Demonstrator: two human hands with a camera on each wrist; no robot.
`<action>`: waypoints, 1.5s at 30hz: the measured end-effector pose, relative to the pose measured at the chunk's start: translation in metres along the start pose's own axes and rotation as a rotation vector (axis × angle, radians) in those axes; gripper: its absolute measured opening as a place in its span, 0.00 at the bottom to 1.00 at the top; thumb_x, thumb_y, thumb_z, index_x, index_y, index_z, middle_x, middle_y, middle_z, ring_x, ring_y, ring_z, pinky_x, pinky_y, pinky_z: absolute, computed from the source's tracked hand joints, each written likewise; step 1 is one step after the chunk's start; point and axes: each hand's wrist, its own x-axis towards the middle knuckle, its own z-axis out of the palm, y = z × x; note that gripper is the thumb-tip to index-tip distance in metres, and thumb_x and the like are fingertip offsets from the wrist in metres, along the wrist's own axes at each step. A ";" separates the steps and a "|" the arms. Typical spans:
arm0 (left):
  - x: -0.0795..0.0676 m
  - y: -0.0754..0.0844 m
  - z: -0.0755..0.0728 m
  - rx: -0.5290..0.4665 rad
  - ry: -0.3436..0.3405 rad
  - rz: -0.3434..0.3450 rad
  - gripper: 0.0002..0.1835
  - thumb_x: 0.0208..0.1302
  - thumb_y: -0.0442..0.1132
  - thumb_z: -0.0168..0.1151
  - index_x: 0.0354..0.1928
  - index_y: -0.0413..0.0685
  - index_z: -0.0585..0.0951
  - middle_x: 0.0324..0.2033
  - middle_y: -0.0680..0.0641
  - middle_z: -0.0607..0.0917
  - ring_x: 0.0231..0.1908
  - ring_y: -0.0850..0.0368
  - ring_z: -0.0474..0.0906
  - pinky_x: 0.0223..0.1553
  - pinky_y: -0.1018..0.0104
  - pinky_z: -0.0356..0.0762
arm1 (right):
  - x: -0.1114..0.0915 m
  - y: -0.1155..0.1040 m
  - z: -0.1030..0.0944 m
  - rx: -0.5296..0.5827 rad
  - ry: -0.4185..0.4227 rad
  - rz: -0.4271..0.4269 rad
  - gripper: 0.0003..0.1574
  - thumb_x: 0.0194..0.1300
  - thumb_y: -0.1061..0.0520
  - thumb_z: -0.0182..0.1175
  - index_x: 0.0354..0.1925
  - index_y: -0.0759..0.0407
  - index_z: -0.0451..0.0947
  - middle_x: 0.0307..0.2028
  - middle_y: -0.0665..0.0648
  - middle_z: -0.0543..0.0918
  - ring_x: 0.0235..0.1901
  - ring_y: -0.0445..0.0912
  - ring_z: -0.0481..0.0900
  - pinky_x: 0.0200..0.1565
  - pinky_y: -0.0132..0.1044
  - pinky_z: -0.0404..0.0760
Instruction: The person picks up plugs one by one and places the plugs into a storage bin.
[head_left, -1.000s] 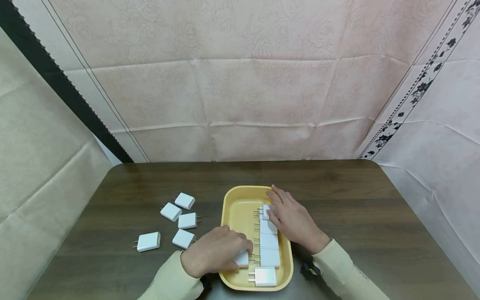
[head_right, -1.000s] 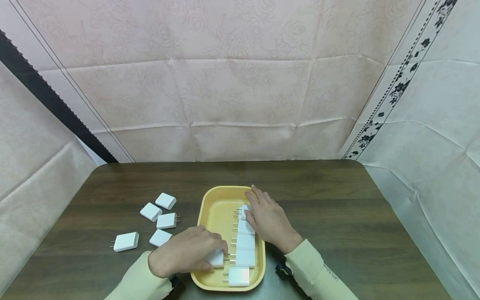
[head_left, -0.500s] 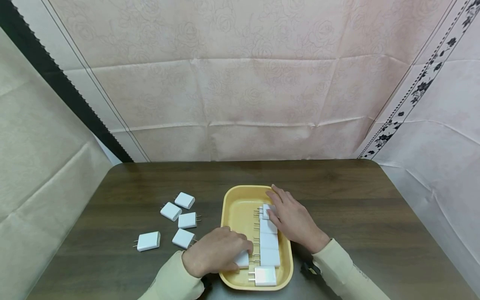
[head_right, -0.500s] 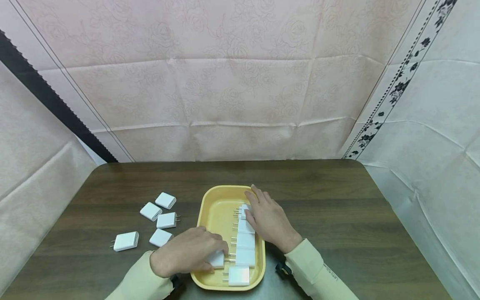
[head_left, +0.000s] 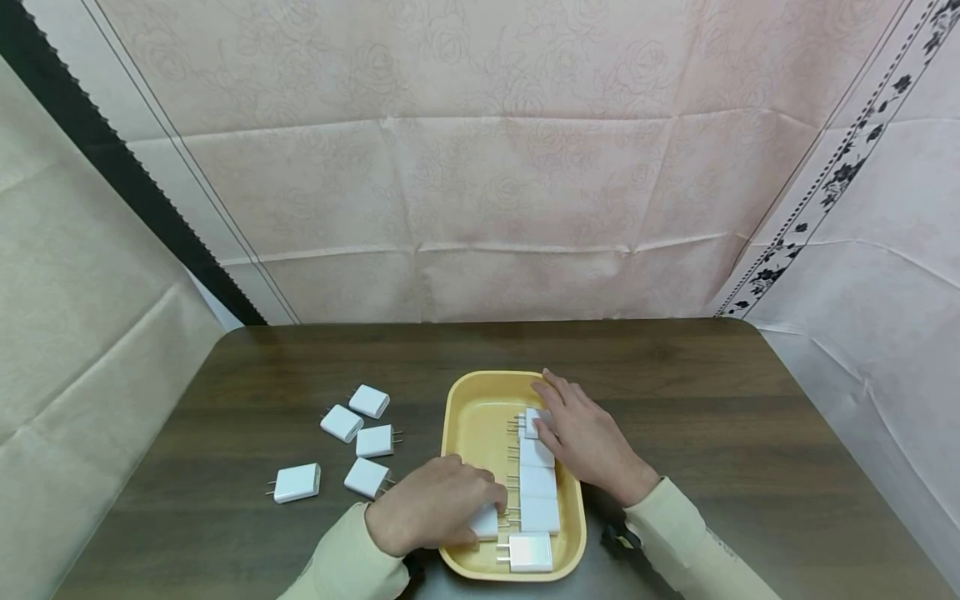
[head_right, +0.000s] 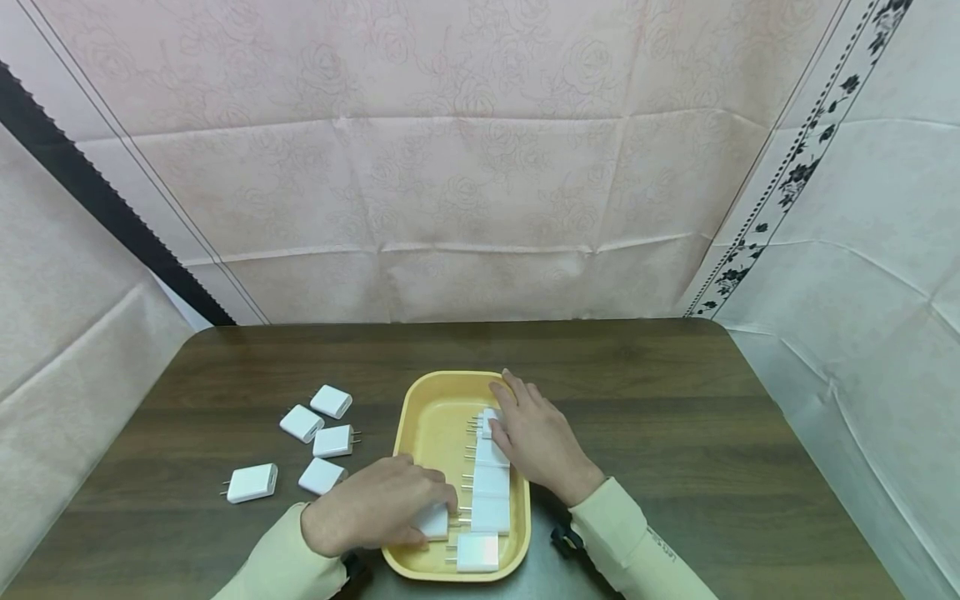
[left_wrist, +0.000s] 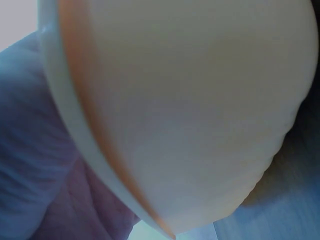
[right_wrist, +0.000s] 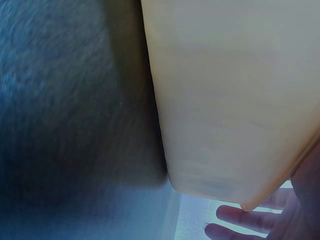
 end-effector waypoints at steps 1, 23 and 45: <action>0.000 0.000 0.000 0.000 0.000 0.001 0.17 0.46 0.46 0.80 0.40 0.69 0.86 0.38 0.65 0.86 0.28 0.64 0.71 0.36 0.67 0.71 | 0.000 0.000 0.000 -0.001 0.000 -0.001 0.33 0.73 0.47 0.59 0.71 0.57 0.67 0.71 0.64 0.69 0.65 0.57 0.75 0.59 0.55 0.80; 0.000 0.001 -0.001 0.011 0.003 -0.006 0.18 0.46 0.48 0.81 0.40 0.70 0.86 0.36 0.63 0.84 0.27 0.63 0.71 0.36 0.67 0.72 | 0.001 0.001 0.000 -0.010 0.014 -0.014 0.34 0.73 0.47 0.58 0.71 0.57 0.67 0.71 0.64 0.69 0.65 0.57 0.75 0.58 0.54 0.80; 0.000 0.001 0.000 -0.014 -0.009 -0.018 0.19 0.44 0.48 0.82 0.39 0.70 0.85 0.37 0.63 0.85 0.27 0.64 0.70 0.38 0.67 0.73 | 0.000 0.000 0.000 -0.008 0.009 -0.007 0.33 0.73 0.47 0.58 0.71 0.57 0.67 0.71 0.64 0.70 0.65 0.58 0.75 0.58 0.55 0.80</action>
